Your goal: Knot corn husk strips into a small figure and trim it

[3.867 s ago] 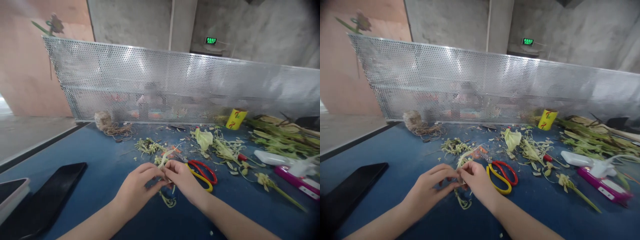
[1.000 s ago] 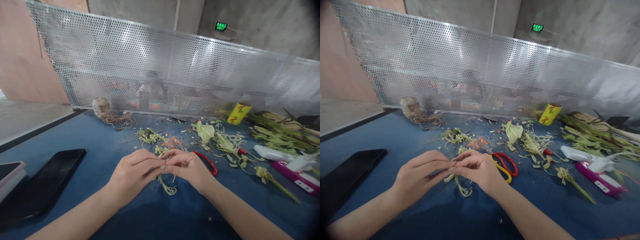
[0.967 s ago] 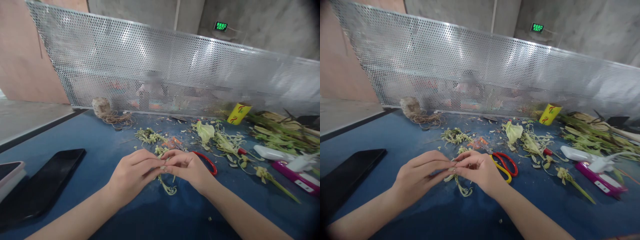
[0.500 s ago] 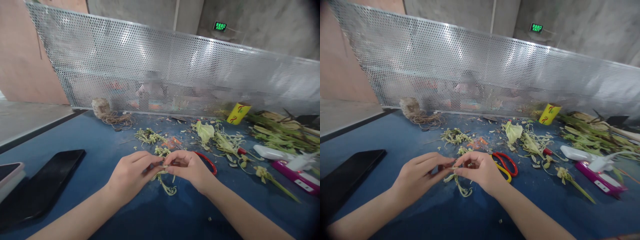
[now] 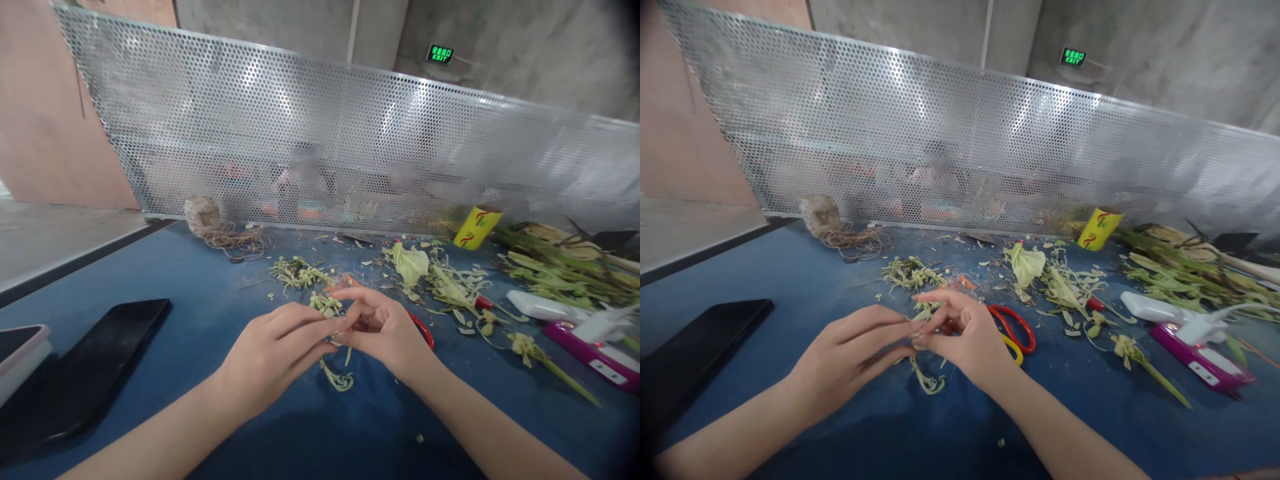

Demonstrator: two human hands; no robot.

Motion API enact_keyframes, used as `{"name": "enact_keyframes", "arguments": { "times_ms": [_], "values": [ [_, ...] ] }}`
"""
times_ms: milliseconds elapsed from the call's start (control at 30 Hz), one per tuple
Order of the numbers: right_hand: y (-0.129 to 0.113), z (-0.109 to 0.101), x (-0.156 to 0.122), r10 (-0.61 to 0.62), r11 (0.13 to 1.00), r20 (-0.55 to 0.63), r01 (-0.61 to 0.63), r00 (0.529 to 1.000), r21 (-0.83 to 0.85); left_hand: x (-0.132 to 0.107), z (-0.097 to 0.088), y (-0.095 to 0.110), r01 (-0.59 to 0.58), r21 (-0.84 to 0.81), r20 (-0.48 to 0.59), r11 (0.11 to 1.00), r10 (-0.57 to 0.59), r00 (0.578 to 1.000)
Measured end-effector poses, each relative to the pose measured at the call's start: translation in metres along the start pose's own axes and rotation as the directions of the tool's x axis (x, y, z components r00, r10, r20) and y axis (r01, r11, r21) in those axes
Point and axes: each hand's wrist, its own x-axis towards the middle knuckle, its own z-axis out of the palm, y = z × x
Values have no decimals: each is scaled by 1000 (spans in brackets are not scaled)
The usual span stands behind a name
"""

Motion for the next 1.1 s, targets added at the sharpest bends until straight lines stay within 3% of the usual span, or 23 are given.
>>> {"name": "enact_keyframes", "arguments": {
  "times_ms": [100,433,833,1100],
  "values": [
    [-1,0,-1,26,1000,36,-26,999,0,-3,1,-3,-11,-59,32,998,13,999],
    [-1,-2,0,128,991,66,-130,990,25,-5,1,-4,-77,-57,-59,995,73,996],
    [4,0,-1,34,967,83,-54,996,249,-3,2,-3,-105,0,-121,995,104,987],
    [4,2,0,156,912,182,-212,971,351,-7,2,-3,-124,-13,-58,992,123,991]
  ]
}}
